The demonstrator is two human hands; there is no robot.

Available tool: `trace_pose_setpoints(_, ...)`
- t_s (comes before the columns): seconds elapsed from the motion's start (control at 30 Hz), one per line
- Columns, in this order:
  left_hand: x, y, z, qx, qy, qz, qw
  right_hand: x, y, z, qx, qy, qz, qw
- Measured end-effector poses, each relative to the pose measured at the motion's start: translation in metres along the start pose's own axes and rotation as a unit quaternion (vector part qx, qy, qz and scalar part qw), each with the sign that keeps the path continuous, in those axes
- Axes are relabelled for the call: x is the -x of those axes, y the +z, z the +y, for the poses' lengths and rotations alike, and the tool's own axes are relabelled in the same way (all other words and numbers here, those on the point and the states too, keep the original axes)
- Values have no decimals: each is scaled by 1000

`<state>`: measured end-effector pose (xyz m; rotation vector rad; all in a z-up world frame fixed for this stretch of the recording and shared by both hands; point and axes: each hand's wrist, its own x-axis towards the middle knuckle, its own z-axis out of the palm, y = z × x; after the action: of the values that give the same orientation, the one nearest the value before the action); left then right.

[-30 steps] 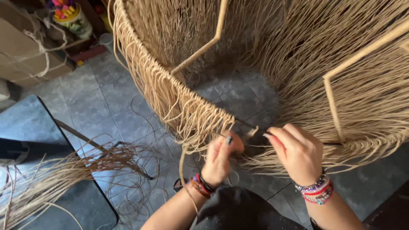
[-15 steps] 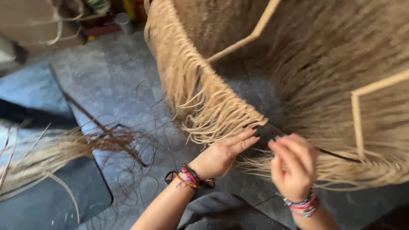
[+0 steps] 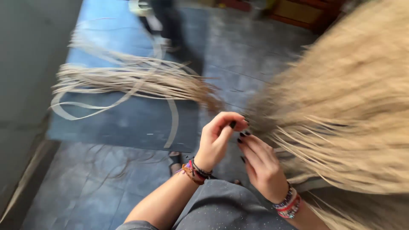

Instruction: Weaving and knotting straw strands onto a circular frame to create a lampshade

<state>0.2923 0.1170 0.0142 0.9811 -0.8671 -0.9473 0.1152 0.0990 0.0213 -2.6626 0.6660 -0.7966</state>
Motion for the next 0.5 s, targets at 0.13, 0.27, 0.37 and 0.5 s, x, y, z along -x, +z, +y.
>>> trace_pose_setpoints(0.13, -15, -108, -3, 36, -27, 122, 992, -81, 87, -28, -69, -36, -47, 996)
trace_pose_setpoints(0.27, -29, -217, -32, 96, -46, 238, 965, -151, 175, -46, -80, -77, -45, 993)
trace_pose_setpoints(0.37, -37, -283, -57, 97, -82, 290, 948, -176, 258, -27, -26, -95, -51, 994)
trace_pose_setpoints(0.5, -42, -343, -86, 91, -114, 299, 943, -196, 362, 4, 79, -101, -120, 985)
